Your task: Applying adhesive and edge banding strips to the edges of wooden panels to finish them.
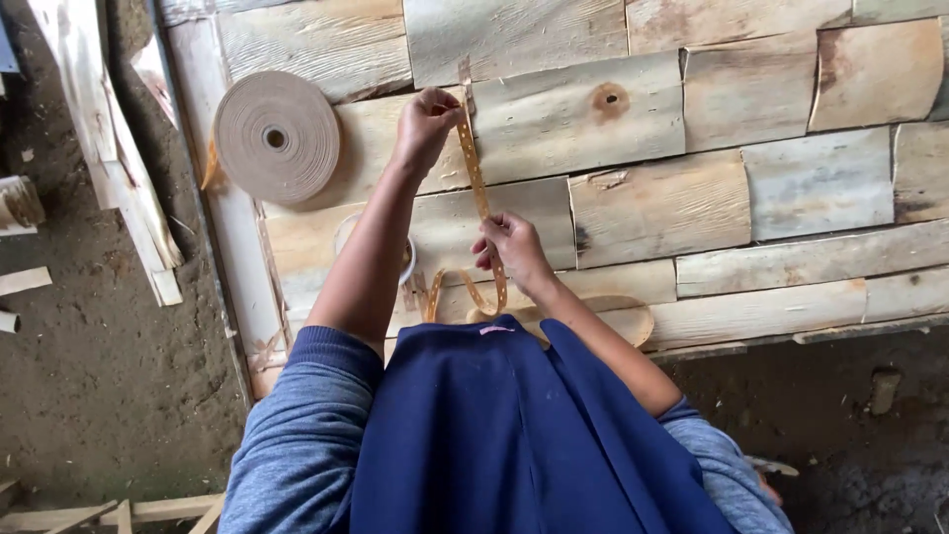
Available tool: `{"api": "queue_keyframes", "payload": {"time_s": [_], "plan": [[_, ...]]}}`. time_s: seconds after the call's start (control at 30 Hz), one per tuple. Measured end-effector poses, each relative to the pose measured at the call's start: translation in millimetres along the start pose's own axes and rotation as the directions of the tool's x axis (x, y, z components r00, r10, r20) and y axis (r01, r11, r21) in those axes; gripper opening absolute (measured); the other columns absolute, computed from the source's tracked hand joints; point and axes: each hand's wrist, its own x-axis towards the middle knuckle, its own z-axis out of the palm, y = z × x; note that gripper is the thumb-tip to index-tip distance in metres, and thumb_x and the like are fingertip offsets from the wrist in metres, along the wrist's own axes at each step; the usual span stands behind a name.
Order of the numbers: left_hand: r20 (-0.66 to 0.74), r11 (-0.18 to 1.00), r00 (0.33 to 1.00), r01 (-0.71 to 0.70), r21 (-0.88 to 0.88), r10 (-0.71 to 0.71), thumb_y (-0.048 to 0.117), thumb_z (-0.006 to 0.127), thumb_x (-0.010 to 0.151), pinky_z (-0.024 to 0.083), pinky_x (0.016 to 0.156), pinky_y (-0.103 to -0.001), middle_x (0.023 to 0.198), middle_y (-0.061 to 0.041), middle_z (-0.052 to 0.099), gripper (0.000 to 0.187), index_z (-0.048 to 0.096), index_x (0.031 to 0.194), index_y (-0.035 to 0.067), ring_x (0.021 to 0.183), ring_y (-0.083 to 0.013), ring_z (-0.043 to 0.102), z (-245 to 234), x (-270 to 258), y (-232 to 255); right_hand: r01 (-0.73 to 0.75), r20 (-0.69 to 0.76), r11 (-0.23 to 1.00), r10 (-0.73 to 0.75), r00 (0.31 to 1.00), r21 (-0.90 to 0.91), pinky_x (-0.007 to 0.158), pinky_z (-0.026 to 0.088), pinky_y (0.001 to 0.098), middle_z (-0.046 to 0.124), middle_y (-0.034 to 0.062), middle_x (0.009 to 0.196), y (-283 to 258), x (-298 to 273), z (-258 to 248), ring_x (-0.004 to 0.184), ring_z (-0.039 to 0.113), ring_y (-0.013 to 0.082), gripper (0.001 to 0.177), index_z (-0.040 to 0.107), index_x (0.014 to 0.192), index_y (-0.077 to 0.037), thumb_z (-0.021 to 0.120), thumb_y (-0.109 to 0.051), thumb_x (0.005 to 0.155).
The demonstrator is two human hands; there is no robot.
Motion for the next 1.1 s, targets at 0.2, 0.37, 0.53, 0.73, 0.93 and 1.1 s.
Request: {"api": "queue_keyframes", "payload": {"time_s": [0.2,0.37,0.53,0.73,0.93,1.1], "plan": [[0.000,0.807,0.988,-0.127,0.577,0.155,0.033,0.073,0.086,0.033,0.083,-0.044,0.103,0.009,0.069,0.009,0.080,0.090,0.029,0.104,-0.0231,0.050,4,22,2,-0.031,-0.026,0.999,0.032,0.999,0.027,0.048,0.057,0.0319,0.072,0.0153,0.075,-1,19,3,0.051,0.068,0.0227,0.011,0.059,0.096,-0.006,0.058,-0.013,0.104],[-0.045,0.744,0.965,-0.171,0.646,0.260,0.040,0.081,0.086,0.028,0.078,-0.041,0.101,0.008,0.061,0.015,0.077,0.084,0.026,0.099,-0.0230,0.045,13,28,-17,-0.047,-0.023,0.997,0.049,0.999,0.064,0.045,0.054,0.0309,0.071,0.0162,0.076,6,28,1,0.050,0.067,0.0225,0.010,0.057,0.097,-0.006,0.060,-0.013,0.103],[-0.062,0.755,0.948,-0.209,0.622,0.313,0.038,0.081,0.083,0.028,0.077,-0.044,0.101,0.006,0.058,0.016,0.072,0.080,0.026,0.101,-0.0251,0.045,14,25,-20,-0.057,-0.036,0.998,0.058,0.998,0.035,0.042,0.050,0.0300,0.070,0.0149,0.074,8,30,4,0.048,0.067,0.0224,0.013,0.056,0.093,-0.007,0.059,-0.014,0.103],[-0.057,0.716,0.957,-0.172,0.677,0.285,0.035,0.085,0.082,0.033,0.082,-0.046,0.106,0.005,0.054,0.028,0.059,0.092,0.033,0.107,-0.0249,0.046,17,27,-23,-0.056,-0.019,0.998,0.056,0.998,0.007,0.037,0.047,0.0286,0.071,0.0150,0.074,13,34,1,0.048,0.068,0.0224,0.012,0.056,0.096,-0.007,0.056,-0.014,0.105],[-0.073,0.627,0.820,-0.373,0.684,0.568,0.012,0.074,0.088,0.033,0.074,-0.036,0.106,0.013,0.068,0.023,0.074,0.099,0.032,0.099,-0.0188,0.052,14,0,-6,-0.076,-0.027,0.997,0.077,0.997,0.033,0.041,0.054,0.0307,0.073,0.0160,0.075,12,35,2,0.048,0.069,0.0228,0.015,0.058,0.095,-0.006,0.058,-0.016,0.105],[0.282,0.494,0.945,-0.327,0.806,0.165,0.034,0.049,0.107,-0.017,0.108,-0.077,0.163,0.012,0.033,0.051,0.045,0.156,0.022,0.149,-0.0356,-0.010,19,-31,5,-0.072,-0.057,0.997,0.072,0.996,0.002,0.041,0.052,0.0313,0.071,0.0153,0.072,3,31,7,0.048,0.068,0.0234,0.015,0.060,0.094,-0.005,0.055,-0.014,0.105]]}}
